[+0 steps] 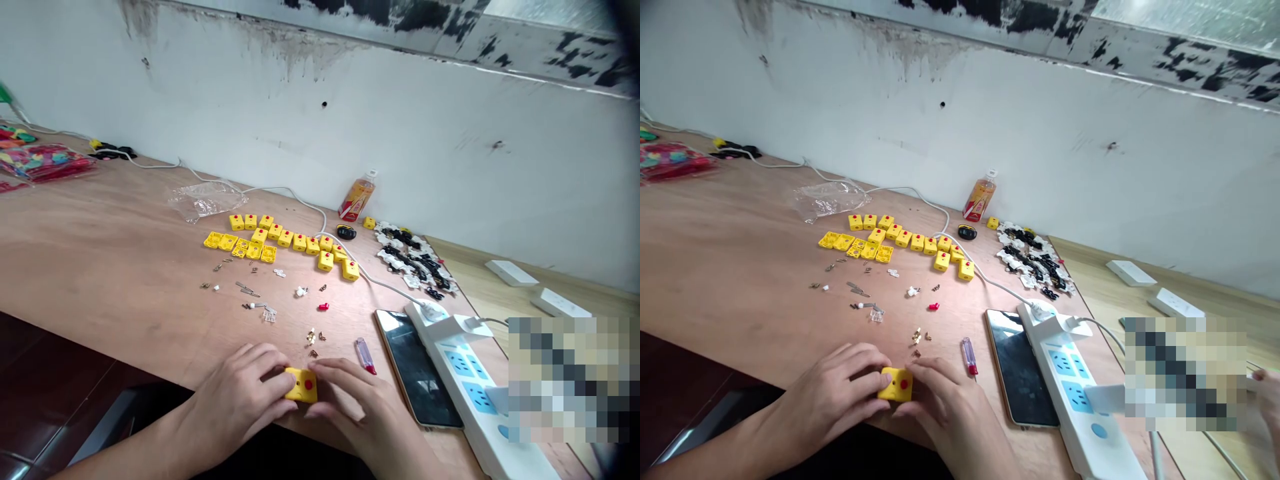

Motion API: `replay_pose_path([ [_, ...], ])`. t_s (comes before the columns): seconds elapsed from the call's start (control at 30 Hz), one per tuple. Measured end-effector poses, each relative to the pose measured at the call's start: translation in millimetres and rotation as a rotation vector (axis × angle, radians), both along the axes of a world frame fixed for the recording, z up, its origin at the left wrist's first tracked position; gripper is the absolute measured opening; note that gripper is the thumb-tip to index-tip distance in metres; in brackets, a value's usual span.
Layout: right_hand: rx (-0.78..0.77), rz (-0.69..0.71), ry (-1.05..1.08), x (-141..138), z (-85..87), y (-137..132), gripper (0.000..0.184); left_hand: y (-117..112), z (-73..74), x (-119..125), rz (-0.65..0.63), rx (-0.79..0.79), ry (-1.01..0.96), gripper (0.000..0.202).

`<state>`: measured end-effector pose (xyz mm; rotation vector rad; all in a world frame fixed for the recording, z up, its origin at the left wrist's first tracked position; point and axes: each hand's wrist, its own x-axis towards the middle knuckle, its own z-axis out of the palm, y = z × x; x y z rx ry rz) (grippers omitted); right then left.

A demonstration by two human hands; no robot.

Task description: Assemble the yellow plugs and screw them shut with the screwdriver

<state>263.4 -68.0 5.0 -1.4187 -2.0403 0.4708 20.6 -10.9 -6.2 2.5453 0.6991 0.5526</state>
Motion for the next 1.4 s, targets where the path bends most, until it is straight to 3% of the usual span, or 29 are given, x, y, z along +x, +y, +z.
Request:
replay_pose_path([
  [0.1,0.152,-0.244,-0.144,16.9,8.8,-0.4,0.027,-2.1,2.0,-0.8,0.010,0.094,0.039,0.010],
  [0.2,0.139,-0.474,-0.352,31.8,0.7,3.6,0.044,0.6,5.1,-2.9,0.009,0.068,-0.033,0.021],
  [0.37,0.092,-0.471,-0.473,39.2,-25.5,12.8,0.055,39.3,19.0,-20.5,0.167,0.053,-0.146,0.023],
  [0.47,0.169,-0.451,-0.341,34.7,-15.2,9.6,0.049,87.3,31.5,-41.5,0.328,0.086,-0.139,0.019],
  [0.53,0.230,-0.450,-0.143,28.4,-0.3,3.5,0.038,121.6,36.9,-55.1,0.434,0.145,-0.018,0.019],
  [0.63,0.401,-0.548,0.166,19.5,13.5,-4.1,0.031,161.8,34.8,-68.5,0.496,0.160,0.039,0.019],
  [0.7,0.482,-0.535,0.217,17.9,11.0,-4.2,0.028,176.6,27.7,-72.0,0.517,0.159,0.052,0.021],
  [0.8,0.418,-0.432,0.127,22.7,-2.4,0.9,0.025,183.5,15.9,-73.6,0.560,0.156,0.043,0.022],
  [0.93,0.398,-0.441,0.105,29.7,-15.1,4.1,0.032,180.5,8.9,-76.7,0.586,0.139,0.037,0.016],
  [1.4,0.411,-0.398,0.116,23.7,-22.4,3.7,0.035,184.3,6.7,-74.1,0.567,0.128,0.139,0.013],
])
